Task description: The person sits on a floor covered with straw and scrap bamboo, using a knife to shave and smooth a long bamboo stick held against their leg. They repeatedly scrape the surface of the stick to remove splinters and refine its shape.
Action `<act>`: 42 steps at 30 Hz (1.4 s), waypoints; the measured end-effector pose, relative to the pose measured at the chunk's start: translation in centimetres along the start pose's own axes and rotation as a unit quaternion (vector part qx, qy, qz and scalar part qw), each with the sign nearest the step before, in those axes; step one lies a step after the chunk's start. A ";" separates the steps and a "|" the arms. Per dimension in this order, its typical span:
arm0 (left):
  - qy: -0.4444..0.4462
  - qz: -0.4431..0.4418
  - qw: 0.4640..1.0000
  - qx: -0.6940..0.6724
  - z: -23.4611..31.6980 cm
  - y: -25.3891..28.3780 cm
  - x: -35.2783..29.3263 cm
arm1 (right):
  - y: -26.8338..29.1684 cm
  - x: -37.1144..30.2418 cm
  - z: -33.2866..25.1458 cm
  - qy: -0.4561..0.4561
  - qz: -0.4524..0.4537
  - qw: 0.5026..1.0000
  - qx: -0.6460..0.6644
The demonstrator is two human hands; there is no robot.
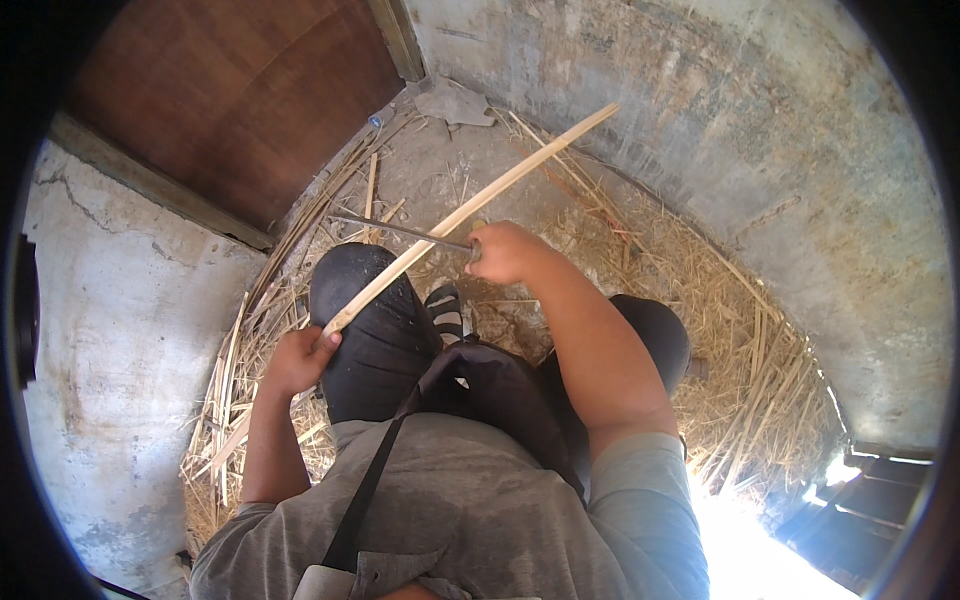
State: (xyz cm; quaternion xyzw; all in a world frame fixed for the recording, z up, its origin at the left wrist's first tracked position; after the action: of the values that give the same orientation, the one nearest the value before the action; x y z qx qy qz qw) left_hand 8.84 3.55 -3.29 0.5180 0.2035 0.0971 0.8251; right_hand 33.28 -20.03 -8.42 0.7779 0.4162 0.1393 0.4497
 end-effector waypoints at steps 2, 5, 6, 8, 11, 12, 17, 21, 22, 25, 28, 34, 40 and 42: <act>-0.001 0.003 1.000 -0.010 -0.2 0.0 -0.1 | 0.7 0.0 0.2 -0.007 -0.013 1.000 0.001; -0.002 -0.002 1.000 -0.006 -0.2 -0.1 0.0 | 2.2 -0.2 2.3 -0.062 0.038 0.997 0.031; -0.006 -0.001 1.000 0.000 0.0 -0.1 0.1 | 2.2 -0.1 3.1 -0.070 0.057 0.995 0.029; -0.014 0.001 1.000 0.012 0.5 0.0 0.1 | 1.5 0.2 5.0 -0.089 0.095 0.991 0.025; 0.007 -0.012 1.000 0.027 0.5 0.3 0.0 | -1.5 0.5 1.4 -0.027 0.017 0.999 0.003; -0.002 -0.012 1.000 0.027 0.7 0.4 0.0 | -1.5 0.3 0.0 -0.023 -0.010 1.000 -0.010; -0.014 -0.023 0.999 0.022 0.8 0.5 0.2 | -0.4 0.3 0.5 -0.016 -0.021 1.000 0.015; -0.003 -0.015 1.000 0.011 0.6 0.3 0.0 | 0.8 0.3 6.8 -0.112 0.111 0.986 0.059; -0.006 -0.016 1.000 0.009 0.6 0.4 0.1 | 0.9 0.3 6.6 -0.107 0.092 0.989 0.045; -0.016 -0.017 1.000 0.007 0.5 0.4 0.5 | 0.1 0.1 3.4 -0.041 0.035 0.999 0.001; -0.012 -0.015 1.000 0.007 0.0 0.2 0.6 | -1.1 -0.4 -2.2 0.005 -0.026 0.999 -0.024; 0.008 -0.014 1.000 -0.008 0.0 0.4 0.0 | 0.6 -0.4 -1.3 -0.002 -0.015 1.000 0.000; 0.007 -0.020 0.999 -0.026 0.2 0.4 0.4 | 2.8 -0.7 6.4 -0.130 0.103 0.986 0.021; 0.003 -0.018 1.000 -0.023 0.2 0.4 0.5 | 2.4 -0.4 5.2 -0.090 0.075 0.993 -0.001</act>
State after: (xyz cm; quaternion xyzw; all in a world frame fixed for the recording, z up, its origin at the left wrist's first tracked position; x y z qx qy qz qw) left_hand 9.40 3.70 -3.00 0.4951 0.2131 0.0881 0.8377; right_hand 37.30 -23.98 -9.29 0.8160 0.3141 0.1025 0.4743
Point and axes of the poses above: each hand's wrist, its own x-axis towards the middle knuckle, its own y-axis out of the back of the hand, z = x × y, the point moved 10 cm from there along x, towards the middle knuckle, and after that the axes turned 3 degrees about z, right-handed, at the moved point
